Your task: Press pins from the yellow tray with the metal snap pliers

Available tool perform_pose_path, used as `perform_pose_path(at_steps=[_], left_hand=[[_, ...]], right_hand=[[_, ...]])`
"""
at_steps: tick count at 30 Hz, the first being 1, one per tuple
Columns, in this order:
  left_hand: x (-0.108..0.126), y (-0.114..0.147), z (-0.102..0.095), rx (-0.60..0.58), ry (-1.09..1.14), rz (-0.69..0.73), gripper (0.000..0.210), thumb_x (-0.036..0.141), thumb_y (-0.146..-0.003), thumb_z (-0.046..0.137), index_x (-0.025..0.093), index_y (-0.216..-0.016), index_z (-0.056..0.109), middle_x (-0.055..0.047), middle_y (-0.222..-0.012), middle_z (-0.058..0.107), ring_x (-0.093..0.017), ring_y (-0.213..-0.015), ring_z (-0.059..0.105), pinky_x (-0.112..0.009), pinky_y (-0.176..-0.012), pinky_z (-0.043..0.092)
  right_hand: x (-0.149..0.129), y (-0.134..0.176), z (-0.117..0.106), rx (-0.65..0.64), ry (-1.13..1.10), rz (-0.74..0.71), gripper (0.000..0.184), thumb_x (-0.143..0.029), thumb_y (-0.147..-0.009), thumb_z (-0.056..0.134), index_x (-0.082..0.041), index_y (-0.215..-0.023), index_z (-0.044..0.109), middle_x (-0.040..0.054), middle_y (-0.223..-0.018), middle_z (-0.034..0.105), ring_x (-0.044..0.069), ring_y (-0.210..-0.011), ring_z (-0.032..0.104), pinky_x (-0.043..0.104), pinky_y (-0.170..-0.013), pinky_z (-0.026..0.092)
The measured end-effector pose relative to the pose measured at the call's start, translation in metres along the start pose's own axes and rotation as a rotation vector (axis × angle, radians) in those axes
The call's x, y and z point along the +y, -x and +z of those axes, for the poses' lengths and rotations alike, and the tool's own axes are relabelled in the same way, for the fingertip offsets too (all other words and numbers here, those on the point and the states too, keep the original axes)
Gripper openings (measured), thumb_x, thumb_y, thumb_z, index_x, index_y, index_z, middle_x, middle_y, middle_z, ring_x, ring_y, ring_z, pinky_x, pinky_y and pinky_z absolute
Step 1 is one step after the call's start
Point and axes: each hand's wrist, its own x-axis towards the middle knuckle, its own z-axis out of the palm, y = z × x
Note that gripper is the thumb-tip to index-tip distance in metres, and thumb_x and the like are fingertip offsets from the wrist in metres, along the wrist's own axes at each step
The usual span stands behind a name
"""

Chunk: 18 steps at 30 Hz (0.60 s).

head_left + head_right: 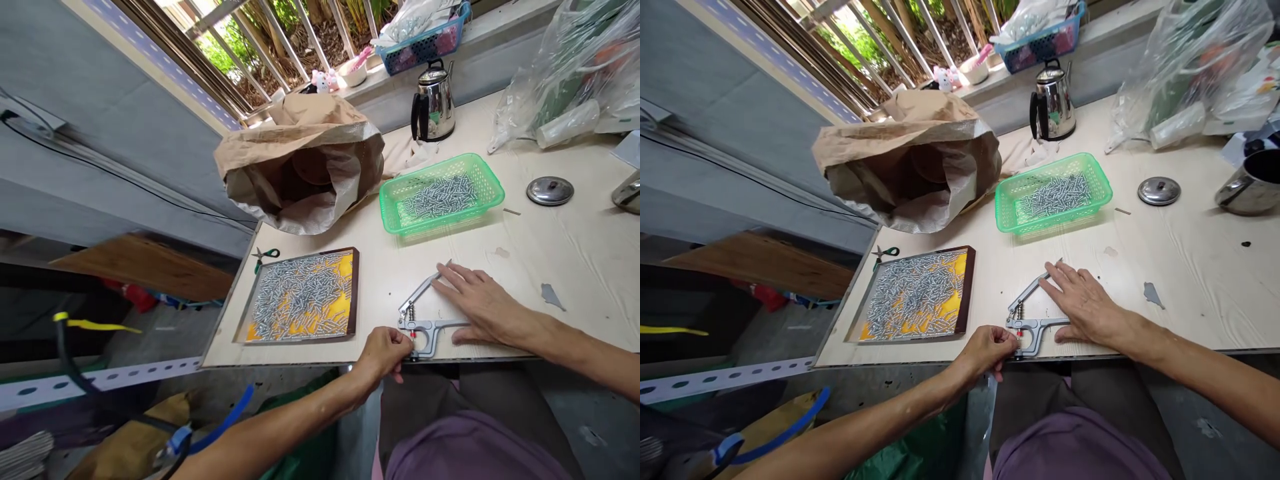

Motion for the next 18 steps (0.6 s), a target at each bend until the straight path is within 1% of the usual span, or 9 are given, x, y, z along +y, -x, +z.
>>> perform_pose_path(at_steps=[2,4,8,12,15,18], left_hand=[[-0.001,0.000,0.000,0.006,0.011,0.014,0.012,0.022,-0.068,0.055,0.015,-0.058,0.054,0.009,-0.034,0.038,-0.007,-0.030,0.035,-0.020,-0.035,0.041],[-0.003,-0.001,0.000,0.008,0.013,0.024,0.013,0.023,-0.069,0.056,0.015,-0.059,0.054,0.009,-0.034,0.037,-0.007,-0.030,0.036,-0.020,-0.034,0.040],[-0.006,-0.004,0.000,0.010,0.017,0.040,0.013,0.024,-0.068,0.057,0.015,-0.058,0.053,0.010,-0.035,0.037,-0.007,-0.029,0.038,-0.019,-0.033,0.039],[-0.004,-0.003,0.001,0.006,0.006,0.037,0.018,0.021,-0.068,0.056,0.017,-0.053,0.049,0.009,-0.034,0.036,-0.007,-0.029,0.036,-0.019,-0.031,0.037],[-0.001,-0.002,0.001,0.006,0.000,0.035,0.025,0.021,-0.069,0.056,0.018,-0.048,0.043,0.009,-0.032,0.034,-0.006,-0.029,0.034,-0.019,-0.032,0.038],[-0.001,-0.004,0.002,0.004,0.010,0.037,0.027,0.023,-0.070,0.058,0.018,-0.048,0.043,0.009,-0.034,0.034,-0.006,-0.030,0.033,-0.020,-0.034,0.040]], right_hand=[[0.008,-0.006,0.000,-0.009,0.044,-0.010,0.098,-0.059,-0.062,0.072,-0.015,-0.140,0.033,0.0220,-0.146,0.031,0.038,-0.136,0.021,0.053,-0.100,0.029],[0.013,-0.011,0.000,-0.035,0.057,-0.024,0.101,-0.064,-0.060,0.070,-0.014,-0.140,0.033,0.0215,-0.144,0.035,0.038,-0.136,0.020,0.053,-0.101,0.026],[0.015,-0.017,-0.003,-0.074,0.047,-0.027,0.101,-0.067,-0.059,0.068,-0.012,-0.138,0.036,0.0216,-0.136,0.044,0.038,-0.128,0.032,0.052,-0.096,0.030],[0.011,-0.020,-0.011,-0.070,0.058,-0.011,0.091,-0.065,-0.059,0.068,-0.013,-0.129,0.044,0.0188,-0.121,0.055,0.035,-0.112,0.045,0.047,-0.087,0.035],[0.007,-0.021,-0.016,-0.077,0.092,0.008,0.085,-0.062,-0.057,0.072,-0.013,-0.122,0.050,0.0170,-0.112,0.059,0.033,-0.102,0.049,0.043,-0.081,0.035],[0.004,-0.021,-0.020,-0.107,0.115,0.031,0.081,-0.059,-0.054,0.076,-0.012,-0.116,0.053,0.0160,-0.109,0.061,0.032,-0.098,0.051,0.041,-0.078,0.034]])
